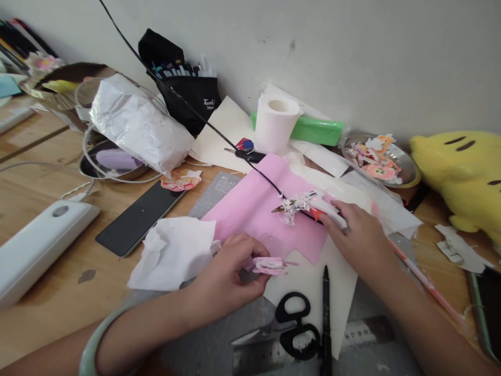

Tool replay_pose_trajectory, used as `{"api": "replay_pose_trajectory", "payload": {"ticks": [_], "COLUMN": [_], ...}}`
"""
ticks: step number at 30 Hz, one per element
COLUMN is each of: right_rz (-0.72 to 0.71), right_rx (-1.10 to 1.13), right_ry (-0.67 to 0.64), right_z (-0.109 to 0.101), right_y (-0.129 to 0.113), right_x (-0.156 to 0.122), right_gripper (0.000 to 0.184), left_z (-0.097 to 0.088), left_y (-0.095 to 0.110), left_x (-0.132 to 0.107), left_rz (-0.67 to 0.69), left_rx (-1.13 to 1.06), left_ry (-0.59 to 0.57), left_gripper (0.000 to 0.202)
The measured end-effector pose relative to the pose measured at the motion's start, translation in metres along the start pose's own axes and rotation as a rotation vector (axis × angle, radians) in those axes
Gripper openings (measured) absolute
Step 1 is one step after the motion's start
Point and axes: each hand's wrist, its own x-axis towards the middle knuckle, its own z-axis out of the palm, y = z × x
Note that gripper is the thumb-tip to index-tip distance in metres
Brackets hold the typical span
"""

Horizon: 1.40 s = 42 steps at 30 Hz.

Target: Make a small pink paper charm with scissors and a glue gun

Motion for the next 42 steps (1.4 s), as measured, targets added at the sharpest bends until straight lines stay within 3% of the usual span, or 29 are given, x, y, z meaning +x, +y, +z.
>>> {"api": "replay_pose_trajectory", "payload": {"ticks": [3,9,15,18,25,32,38,42], "right_rz": [0.06,0.184,0.272,0.252,0.3,0.175,-0.018,-0.058], "right_rx": [0.079,0.234,0.823,0.926,0.755,0.529,0.434,0.419], "right_ry": [-0.066,0.012,-0.036,-0.083,0.032,0.071,0.04,-0.031], "right_z": [0.0,-0.006,-0.024,-0.023,-0.007,0.002,-0.01,-0.015], "right_y": [-0.002,0.0,0.006,0.006,-0.007,0.0,-0.01,-0.014], "right_x": [0.0,-0.004,-0.012,-0.017,-0.037,-0.047,-0.041,-0.038], "right_gripper": [0.04,0.04,0.016,0.015,0.041,0.028,0.016,0.015], "left_z": [-0.003,-0.005,-0.009,-0.012,-0.015,-0.015,-0.015,-0.015], "left_y": [-0.002,-0.003,-0.004,-0.007,-0.009,-0.007,-0.007,-0.008], "left_x": [0.0,0.0,0.001,0.002,0.002,0.0,-0.001,-0.001], "left_rz": [0.064,0.089,0.026,0.035,0.105,0.158,0.202,0.218], "left_rx": [0.146,0.248,0.26,0.331,0.422,0.41,0.401,0.416], "left_ry": [0.008,0.027,0.092,0.146,0.219,0.24,0.257,0.251], "left_gripper": [0.016,0.014,0.015,0.016,0.01,0.013,0.017,0.02]}}
